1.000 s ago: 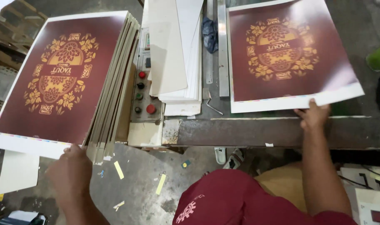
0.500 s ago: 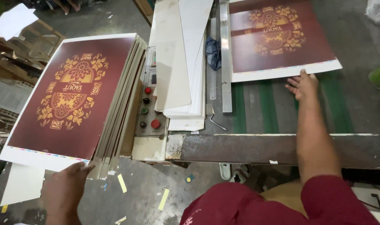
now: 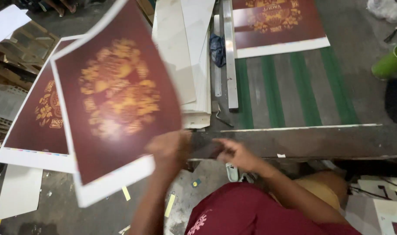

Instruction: Manually moving and sorting printed paper sheets from one stack to another on a workbench.

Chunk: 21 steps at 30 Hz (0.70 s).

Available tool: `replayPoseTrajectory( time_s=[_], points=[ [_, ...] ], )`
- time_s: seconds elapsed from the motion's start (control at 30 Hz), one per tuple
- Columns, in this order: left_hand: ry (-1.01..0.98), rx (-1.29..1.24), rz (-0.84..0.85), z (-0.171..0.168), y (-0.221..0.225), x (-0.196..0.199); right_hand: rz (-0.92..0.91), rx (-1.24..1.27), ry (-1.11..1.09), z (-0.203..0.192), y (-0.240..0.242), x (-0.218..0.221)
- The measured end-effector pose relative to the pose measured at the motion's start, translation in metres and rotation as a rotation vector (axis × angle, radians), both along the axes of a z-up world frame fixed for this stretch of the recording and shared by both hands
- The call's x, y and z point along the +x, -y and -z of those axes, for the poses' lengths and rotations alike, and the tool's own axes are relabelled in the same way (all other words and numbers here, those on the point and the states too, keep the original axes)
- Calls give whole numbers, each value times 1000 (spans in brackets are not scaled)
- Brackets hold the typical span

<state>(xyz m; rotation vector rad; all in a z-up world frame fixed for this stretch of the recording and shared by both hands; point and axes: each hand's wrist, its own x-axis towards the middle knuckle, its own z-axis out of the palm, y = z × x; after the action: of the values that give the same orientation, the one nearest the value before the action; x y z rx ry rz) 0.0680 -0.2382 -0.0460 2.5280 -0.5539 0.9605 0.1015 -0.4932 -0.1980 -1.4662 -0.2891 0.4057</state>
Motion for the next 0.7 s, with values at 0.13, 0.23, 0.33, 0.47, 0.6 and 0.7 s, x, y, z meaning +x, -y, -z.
replayPoseTrajectory(
  time_s=[0.13,0.23,0.33,0.47,0.6,0.7],
  points=[
    [-236,14,99,56,96,12,-192,-100,362,48,-21,-23],
    [-163,-56,339,4,119,-7,67,-217,479,63,12,-26],
    [-100,-139,261,-9,91,-9,583,380,-190,96,51,-3],
    [-131,-77,-62,-17,-15,-12,734,443,-73,45,122,-5],
    [-99,203,-690,-20,-102,-43,943,335,-3,82,210,-4],
    [-257,294,-982,24,-173,-65,1003,283,-6,99,255,-8]
  ],
)
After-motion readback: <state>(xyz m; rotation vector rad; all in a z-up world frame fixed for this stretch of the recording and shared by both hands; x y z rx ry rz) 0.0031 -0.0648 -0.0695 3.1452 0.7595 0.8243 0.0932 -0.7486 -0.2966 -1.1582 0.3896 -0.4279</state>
